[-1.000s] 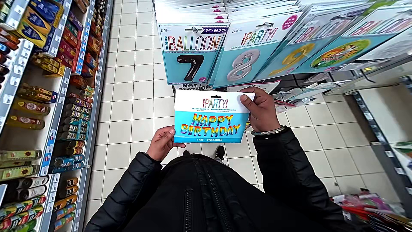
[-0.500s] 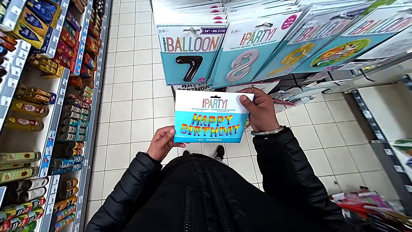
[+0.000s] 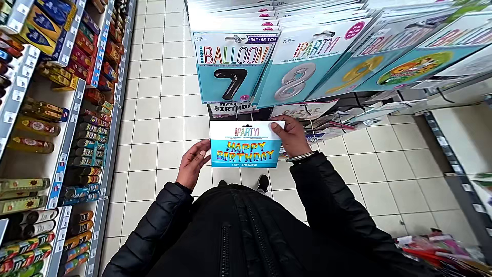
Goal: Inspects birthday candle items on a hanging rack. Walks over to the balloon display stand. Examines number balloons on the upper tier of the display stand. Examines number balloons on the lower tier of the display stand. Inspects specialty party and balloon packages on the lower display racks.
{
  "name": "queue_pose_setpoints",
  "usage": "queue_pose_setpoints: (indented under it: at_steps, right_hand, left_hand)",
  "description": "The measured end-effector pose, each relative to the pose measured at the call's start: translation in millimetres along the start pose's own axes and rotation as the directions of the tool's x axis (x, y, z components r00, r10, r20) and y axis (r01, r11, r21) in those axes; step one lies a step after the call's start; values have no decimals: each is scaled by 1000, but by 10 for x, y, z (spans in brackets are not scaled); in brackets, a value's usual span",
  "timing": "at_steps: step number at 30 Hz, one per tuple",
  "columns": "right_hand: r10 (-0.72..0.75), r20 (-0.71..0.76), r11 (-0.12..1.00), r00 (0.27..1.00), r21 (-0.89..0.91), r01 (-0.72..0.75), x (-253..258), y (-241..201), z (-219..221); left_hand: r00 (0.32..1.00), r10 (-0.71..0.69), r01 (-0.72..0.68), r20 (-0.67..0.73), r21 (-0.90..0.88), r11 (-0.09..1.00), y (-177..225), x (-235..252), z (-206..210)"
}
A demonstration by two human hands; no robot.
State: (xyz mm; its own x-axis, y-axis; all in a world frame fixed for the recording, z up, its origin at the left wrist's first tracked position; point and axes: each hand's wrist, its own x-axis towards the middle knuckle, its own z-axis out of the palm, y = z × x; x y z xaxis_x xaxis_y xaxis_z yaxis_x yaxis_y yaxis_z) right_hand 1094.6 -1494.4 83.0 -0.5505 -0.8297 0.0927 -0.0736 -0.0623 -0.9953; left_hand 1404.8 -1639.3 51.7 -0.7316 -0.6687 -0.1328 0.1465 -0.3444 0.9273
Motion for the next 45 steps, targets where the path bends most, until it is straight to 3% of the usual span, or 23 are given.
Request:
queue_pose_setpoints:
  at_steps: [4, 12, 29, 33, 45]
  right_hand:
    - [17, -24, 999, 1000, -30, -17, 102, 358, 78]
    - [7, -3, 995, 1000, -97, -7, 339, 702, 181]
    - [70, -67, 986, 995, -148, -80, 749, 920, 179]
    - [22, -84, 978, 996, -203, -39, 867, 954, 165]
    - [58, -88, 962, 994, -262, -79, 874, 947, 139]
  left_hand:
    - [988, 78, -71, -133, 56, 996, 59, 11, -76]
    - [986, 59, -58, -156, 14, 998, 85, -30, -102]
    - [983, 42, -39, -179, 19, 999, 154, -56, -82]
    - [985, 19, -14, -173, 32, 999, 184, -50, -58]
    - [987, 7, 0, -164, 41, 999, 173, -34, -27]
